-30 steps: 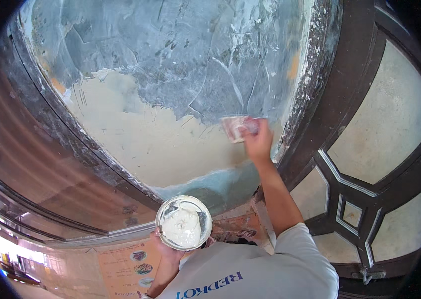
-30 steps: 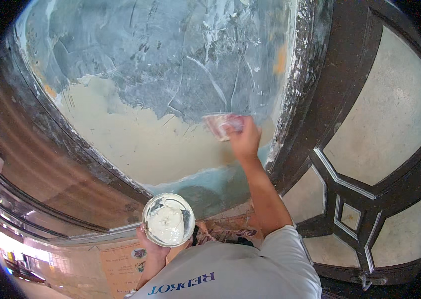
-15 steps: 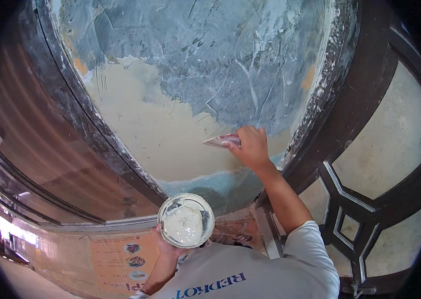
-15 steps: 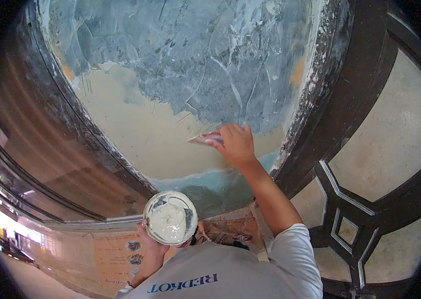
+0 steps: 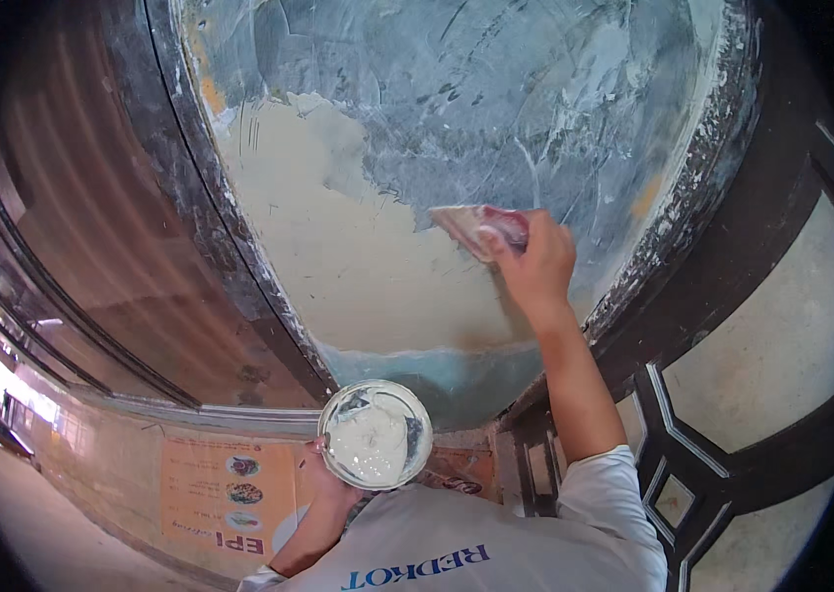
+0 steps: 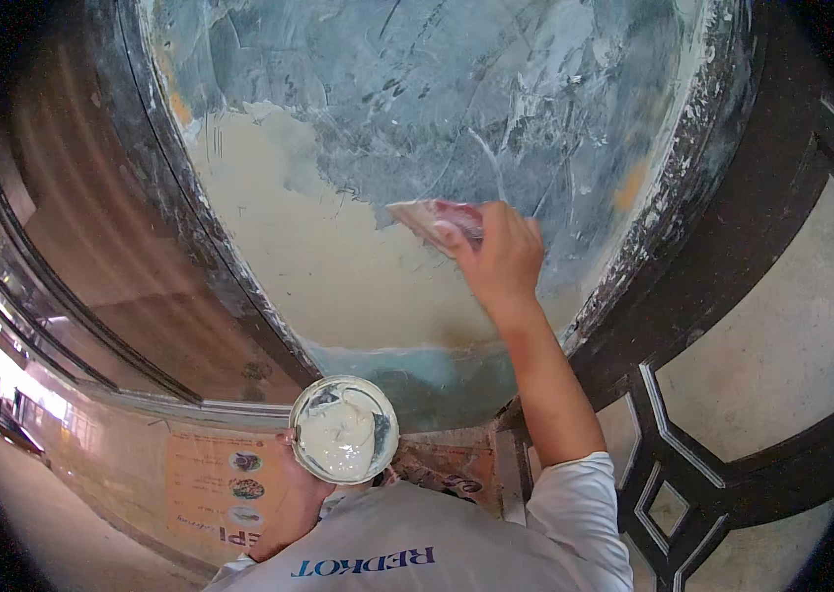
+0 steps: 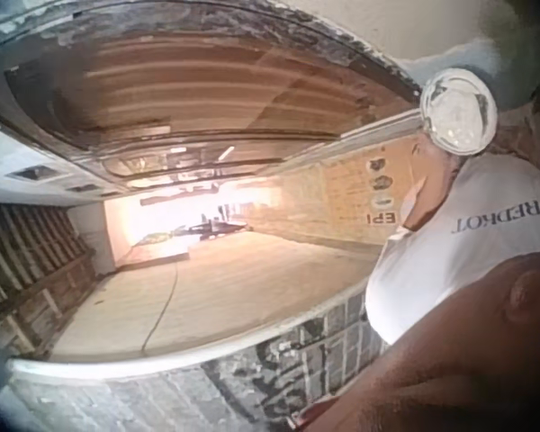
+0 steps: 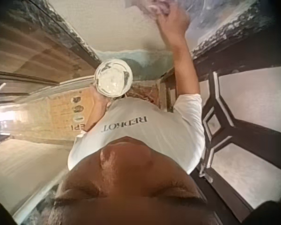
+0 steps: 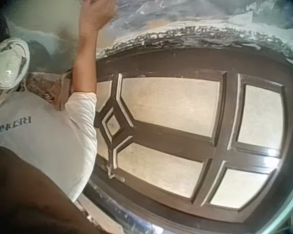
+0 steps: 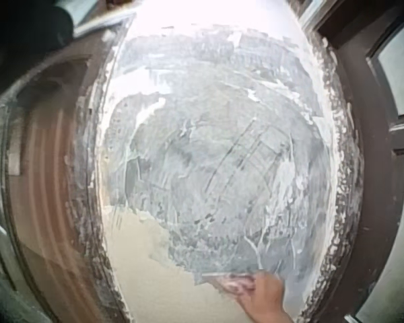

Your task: The person applies and smooths wall putty onto a wall surface using a putty knife.

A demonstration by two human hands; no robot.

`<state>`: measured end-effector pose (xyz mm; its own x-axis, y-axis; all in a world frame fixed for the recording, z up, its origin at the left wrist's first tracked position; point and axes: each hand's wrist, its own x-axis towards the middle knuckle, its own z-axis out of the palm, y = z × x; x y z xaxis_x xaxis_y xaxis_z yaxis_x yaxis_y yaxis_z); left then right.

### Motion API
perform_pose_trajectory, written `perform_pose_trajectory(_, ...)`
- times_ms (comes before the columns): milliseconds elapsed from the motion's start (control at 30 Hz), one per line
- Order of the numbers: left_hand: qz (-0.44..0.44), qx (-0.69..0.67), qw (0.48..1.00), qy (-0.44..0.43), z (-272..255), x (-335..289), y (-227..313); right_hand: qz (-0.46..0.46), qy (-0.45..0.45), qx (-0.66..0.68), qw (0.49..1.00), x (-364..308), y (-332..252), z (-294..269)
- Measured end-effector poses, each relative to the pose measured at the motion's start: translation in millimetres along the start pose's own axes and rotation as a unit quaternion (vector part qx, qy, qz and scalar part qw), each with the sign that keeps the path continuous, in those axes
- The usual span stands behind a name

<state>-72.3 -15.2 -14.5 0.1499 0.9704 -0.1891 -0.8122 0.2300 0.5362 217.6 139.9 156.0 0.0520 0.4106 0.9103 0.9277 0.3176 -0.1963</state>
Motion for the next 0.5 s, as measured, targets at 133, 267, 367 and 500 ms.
perform_pose_trajectory(133,-0.004,0.019,1.000,0.015,-3,5,-13,-0.174,-0.158,0.025,0.972,-19,-25,21)
perform_pose_trajectory(267,-0.009,0.018,1.000,0.002,9,0,-22,-0.102,-0.047,-0.063,0.992,28,-27,6)
perform_pose_trajectory(367,0.011,0.018,1.000,-0.005,15,-4,-30,-0.134,-0.039,-0.007,0.990,41,-34,2)
perform_pose_trajectory(500,0.011,0.039,0.998,0.039,26,-4,-38,-0.276,-0.171,-0.010,0.946,8,-39,22)
